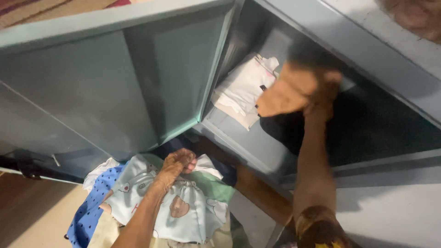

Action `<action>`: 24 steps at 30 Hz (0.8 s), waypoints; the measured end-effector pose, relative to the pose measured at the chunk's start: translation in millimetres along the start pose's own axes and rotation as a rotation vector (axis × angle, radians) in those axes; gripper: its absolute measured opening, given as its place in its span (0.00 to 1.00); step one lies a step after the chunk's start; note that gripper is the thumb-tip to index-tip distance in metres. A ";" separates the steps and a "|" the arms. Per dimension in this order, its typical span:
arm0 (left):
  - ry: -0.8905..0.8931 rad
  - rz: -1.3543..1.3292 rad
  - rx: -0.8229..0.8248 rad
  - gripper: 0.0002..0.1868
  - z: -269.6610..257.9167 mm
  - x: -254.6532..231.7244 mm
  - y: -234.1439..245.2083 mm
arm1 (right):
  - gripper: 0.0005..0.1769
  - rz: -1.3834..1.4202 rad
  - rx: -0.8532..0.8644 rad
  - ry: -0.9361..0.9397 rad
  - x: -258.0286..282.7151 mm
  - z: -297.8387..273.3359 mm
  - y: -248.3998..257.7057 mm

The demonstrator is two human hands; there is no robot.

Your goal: The person folds several garments one by one and places them into a closet shelf. Items handled include a black shirt, a tan top, a white shirt with text, a light green shirt, a black garment, and a blue patterned shirt. The person arranges the folded clothes neatly on the shelf.

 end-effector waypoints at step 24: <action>-0.144 0.432 0.063 0.16 28.4 52.2 11.3 | 0.36 -1.378 0.566 1.080 -82.9 -173.5 -83.7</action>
Point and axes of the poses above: each hand's wrist, its own z-axis towards the middle knuckle, its own y-axis out of the back of the hand, x = y × z, the point moved 2 cm from there along z, towards the middle knuckle, and after that the axes turned 11 degrees about -y, right-handed, at the moved point
